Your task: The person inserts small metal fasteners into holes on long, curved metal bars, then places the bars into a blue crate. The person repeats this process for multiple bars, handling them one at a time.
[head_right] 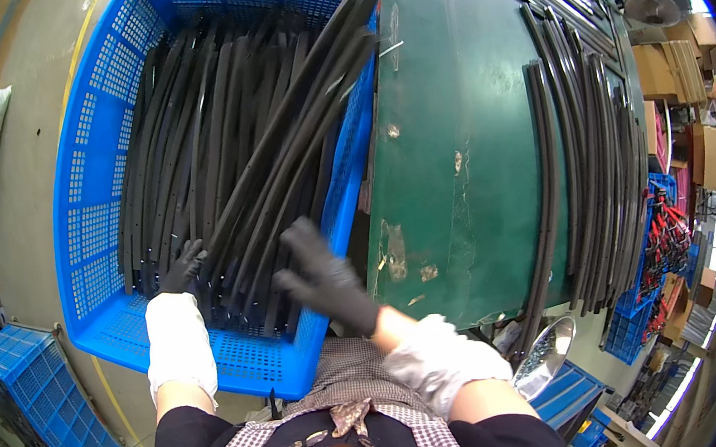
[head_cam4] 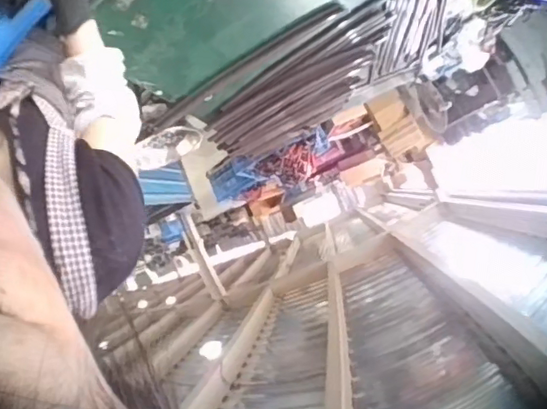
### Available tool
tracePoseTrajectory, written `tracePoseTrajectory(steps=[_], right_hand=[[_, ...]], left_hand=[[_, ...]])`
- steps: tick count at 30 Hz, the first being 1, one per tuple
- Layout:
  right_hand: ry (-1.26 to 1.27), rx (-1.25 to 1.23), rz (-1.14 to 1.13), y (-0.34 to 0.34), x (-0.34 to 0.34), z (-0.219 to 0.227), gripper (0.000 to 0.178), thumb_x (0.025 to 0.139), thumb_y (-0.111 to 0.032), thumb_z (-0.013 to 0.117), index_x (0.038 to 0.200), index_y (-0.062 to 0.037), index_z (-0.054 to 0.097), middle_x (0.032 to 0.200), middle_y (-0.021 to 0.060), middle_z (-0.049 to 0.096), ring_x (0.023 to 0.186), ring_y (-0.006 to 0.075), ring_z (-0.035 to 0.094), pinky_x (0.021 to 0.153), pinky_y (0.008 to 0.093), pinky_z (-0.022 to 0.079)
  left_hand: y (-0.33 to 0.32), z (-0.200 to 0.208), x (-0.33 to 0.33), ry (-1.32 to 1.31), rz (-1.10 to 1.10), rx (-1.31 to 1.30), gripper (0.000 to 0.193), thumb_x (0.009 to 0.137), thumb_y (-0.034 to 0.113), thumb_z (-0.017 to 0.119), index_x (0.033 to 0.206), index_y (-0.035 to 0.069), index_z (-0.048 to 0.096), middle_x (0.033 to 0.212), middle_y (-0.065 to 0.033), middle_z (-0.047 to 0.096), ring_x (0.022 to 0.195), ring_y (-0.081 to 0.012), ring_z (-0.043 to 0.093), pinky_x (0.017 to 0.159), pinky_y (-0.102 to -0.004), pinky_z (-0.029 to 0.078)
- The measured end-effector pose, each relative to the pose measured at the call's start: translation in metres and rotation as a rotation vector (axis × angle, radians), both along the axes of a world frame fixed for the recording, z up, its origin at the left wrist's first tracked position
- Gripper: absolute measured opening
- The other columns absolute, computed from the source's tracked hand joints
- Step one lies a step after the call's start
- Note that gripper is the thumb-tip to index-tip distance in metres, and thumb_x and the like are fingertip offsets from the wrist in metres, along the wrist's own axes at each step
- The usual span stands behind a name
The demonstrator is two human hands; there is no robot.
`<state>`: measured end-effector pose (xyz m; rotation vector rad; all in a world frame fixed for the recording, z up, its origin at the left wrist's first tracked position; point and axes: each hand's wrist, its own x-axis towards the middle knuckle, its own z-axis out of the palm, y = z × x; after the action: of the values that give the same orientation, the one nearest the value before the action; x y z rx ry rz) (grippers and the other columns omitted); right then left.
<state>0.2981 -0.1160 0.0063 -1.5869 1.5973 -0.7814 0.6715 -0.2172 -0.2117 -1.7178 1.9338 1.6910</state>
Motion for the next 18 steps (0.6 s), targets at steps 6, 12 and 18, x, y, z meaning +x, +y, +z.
tracePoseTrajectory(steps=[6,12,18], right_hand=[[0.835,-0.001,-0.331,-0.016,-0.167,0.007,0.073,0.087,-0.041,0.067,0.148,-0.0109,0.040,0.155,0.0206,0.034,0.145,0.0411,0.027,0.117,0.0519,0.023],[0.884,-0.024,-0.342,-0.007,-0.179,-0.011,0.075,0.086,-0.048,0.062,0.149,-0.0142,0.040,0.157,0.0188,0.031,0.147,0.0399,0.023,0.120,0.0520,0.014],[0.833,-0.033,-0.361,-0.011,-0.176,-0.004,0.069,0.085,-0.041,0.064,0.145,-0.0122,0.045,0.156,0.0188,0.034,0.146,0.0412,0.025,0.119,0.0523,0.017]], left_hand=[[0.005,0.058,-0.085,-0.179,0.068,0.050,0.106,0.080,0.064,0.069,0.156,0.008,0.020,0.158,-0.0247,0.026,0.148,-0.0388,0.022,0.120,-0.0456,0.023],[0.031,0.053,-0.136,-0.466,-0.072,-0.107,0.108,0.080,0.058,0.072,0.158,0.013,0.013,0.165,-0.0169,0.006,0.153,-0.0352,0.004,0.121,-0.0514,0.010],[0.044,0.014,-0.154,-0.566,-0.095,-0.126,0.098,0.084,0.050,0.070,0.158,0.016,0.014,0.165,-0.0165,0.004,0.152,-0.0380,0.005,0.119,-0.0579,0.007]])
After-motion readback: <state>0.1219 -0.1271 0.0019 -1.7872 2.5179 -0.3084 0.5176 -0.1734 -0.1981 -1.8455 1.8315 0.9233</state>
